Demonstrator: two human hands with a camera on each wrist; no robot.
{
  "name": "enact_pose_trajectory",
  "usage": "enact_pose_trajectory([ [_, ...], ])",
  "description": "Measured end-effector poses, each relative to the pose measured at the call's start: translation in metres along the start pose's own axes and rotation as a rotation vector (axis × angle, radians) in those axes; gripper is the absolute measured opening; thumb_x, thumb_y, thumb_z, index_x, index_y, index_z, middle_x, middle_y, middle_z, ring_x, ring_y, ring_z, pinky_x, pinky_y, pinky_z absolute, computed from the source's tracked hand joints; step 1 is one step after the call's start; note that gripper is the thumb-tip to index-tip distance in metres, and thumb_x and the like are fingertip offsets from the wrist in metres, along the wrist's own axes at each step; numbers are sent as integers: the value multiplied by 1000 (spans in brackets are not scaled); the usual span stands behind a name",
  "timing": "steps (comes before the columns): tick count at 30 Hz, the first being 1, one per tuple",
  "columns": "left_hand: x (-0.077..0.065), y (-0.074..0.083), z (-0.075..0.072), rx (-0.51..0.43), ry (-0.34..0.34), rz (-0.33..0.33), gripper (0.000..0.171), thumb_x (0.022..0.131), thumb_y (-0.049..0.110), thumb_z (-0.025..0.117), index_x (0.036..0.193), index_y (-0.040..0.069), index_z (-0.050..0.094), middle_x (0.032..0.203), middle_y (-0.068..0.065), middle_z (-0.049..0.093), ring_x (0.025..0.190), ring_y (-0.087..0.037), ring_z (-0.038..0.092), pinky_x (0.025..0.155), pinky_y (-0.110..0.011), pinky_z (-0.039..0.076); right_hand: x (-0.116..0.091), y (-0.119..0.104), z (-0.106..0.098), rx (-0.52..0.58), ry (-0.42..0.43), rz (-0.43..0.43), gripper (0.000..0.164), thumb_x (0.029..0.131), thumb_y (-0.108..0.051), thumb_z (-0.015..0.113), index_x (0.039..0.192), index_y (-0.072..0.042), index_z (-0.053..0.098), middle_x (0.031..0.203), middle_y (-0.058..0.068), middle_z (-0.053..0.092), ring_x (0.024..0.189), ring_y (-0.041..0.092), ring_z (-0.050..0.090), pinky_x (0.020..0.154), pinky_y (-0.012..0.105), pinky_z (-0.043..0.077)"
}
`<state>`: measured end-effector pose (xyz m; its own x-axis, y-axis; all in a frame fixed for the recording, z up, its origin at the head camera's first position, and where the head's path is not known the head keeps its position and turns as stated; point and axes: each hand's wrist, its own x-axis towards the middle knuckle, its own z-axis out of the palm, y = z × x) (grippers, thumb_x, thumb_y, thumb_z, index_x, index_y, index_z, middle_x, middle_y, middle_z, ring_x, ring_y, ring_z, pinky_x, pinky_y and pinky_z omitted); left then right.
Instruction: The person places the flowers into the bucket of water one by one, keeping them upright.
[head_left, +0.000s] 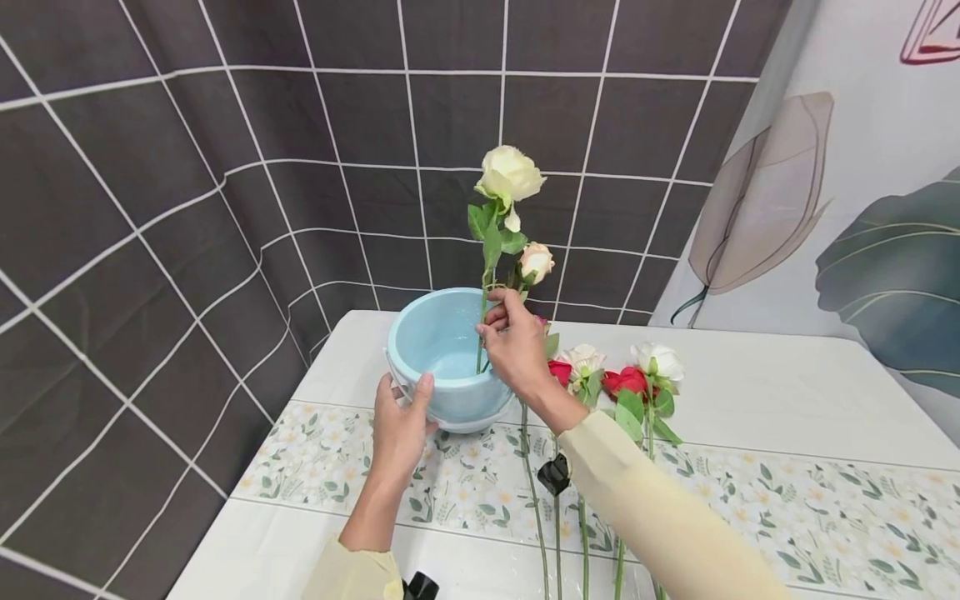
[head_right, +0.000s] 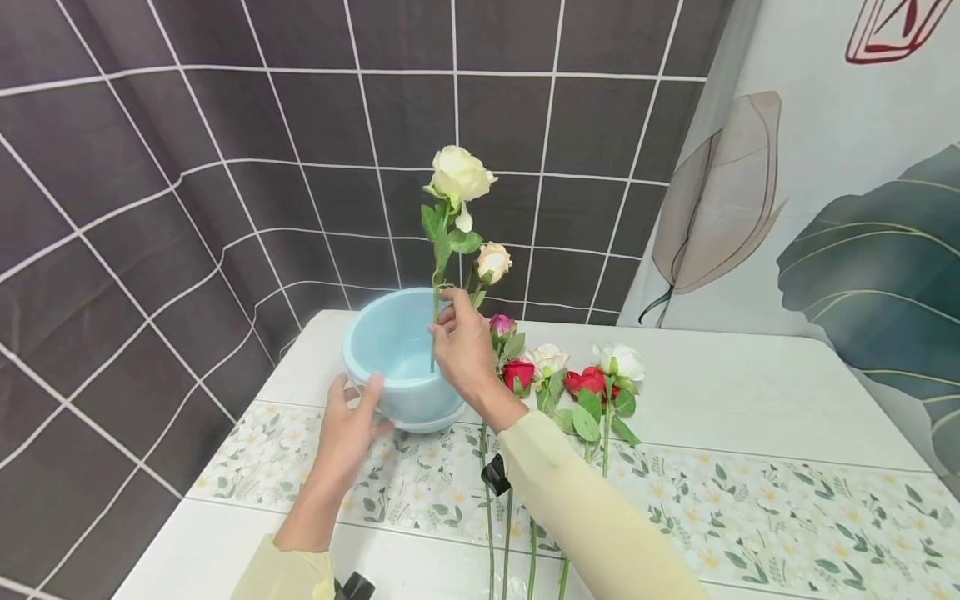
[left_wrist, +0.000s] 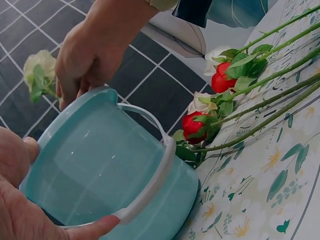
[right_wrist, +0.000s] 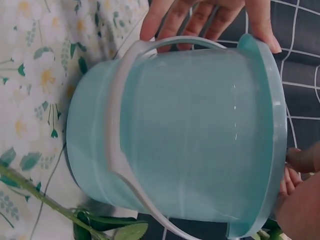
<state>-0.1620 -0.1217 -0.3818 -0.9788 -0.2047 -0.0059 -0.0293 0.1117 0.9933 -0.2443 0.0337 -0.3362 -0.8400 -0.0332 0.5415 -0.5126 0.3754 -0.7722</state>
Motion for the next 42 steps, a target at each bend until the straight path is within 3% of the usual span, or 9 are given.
enact_pose_trajectory([
  [7, 2, -1, 1, 7, -13, -7, 89, 95, 56, 47, 154, 7, 1, 145, -28, 24, 124, -47, 46, 91, -41, 57, -2, -4, -6, -75, -114, 24, 13, 87, -1, 69, 98, 5, 66, 87, 12, 64, 77, 21, 59, 68, 29, 57],
  [11, 3, 0, 1, 6, -11, -11, 88, 95, 57, 46, 154, 9, 3, 145, -25, 25, 125, -45, 46, 90, -39, 58, -4, -6, -12, -50, -100, 32, 9, 93, -7, 64, 98, 1, 66, 87, 9, 64, 76, 19, 58, 66, 27, 54],
  [17, 2, -1, -1, 13, -3, -12, 89, 94, 57, 46, 154, 8, 3, 146, -26, 24, 124, -45, 47, 89, -39, 58, -9, -9, -28, -20, -60, 69, 17, 100, -16, 55, 103, -2, 66, 84, 11, 62, 72, 19, 55, 62, 31, 50],
  [26, 2, -3, -1, 18, -10, -7, 89, 95, 57, 46, 154, 8, 2, 145, -26, 25, 125, -46, 45, 91, -40, 57, -19, -9, -48, -39, -37, 106, 16, 101, -18, 54, 102, -6, 64, 79, 8, 59, 70, 19, 53, 62, 31, 48],
  [36, 2, -2, -1, 20, -14, -24, 89, 95, 57, 46, 154, 8, 1, 146, -25, 24, 125, -44, 46, 91, -39, 58, -39, -6, -85, -128, -67, 286, 18, 100, -23, 55, 99, -7, 64, 80, 9, 58, 69, 21, 52, 63, 30, 46],
  [42, 2, -3, 0, 18, -12, -41, 92, 94, 59, 46, 154, 8, 0, 148, -25, 22, 126, -44, 44, 92, -39, 57, -53, 1, -104, -123, -94, 391, 23, 101, -25, 53, 103, -5, 63, 81, 10, 60, 68, 21, 60, 59, 30, 54],
])
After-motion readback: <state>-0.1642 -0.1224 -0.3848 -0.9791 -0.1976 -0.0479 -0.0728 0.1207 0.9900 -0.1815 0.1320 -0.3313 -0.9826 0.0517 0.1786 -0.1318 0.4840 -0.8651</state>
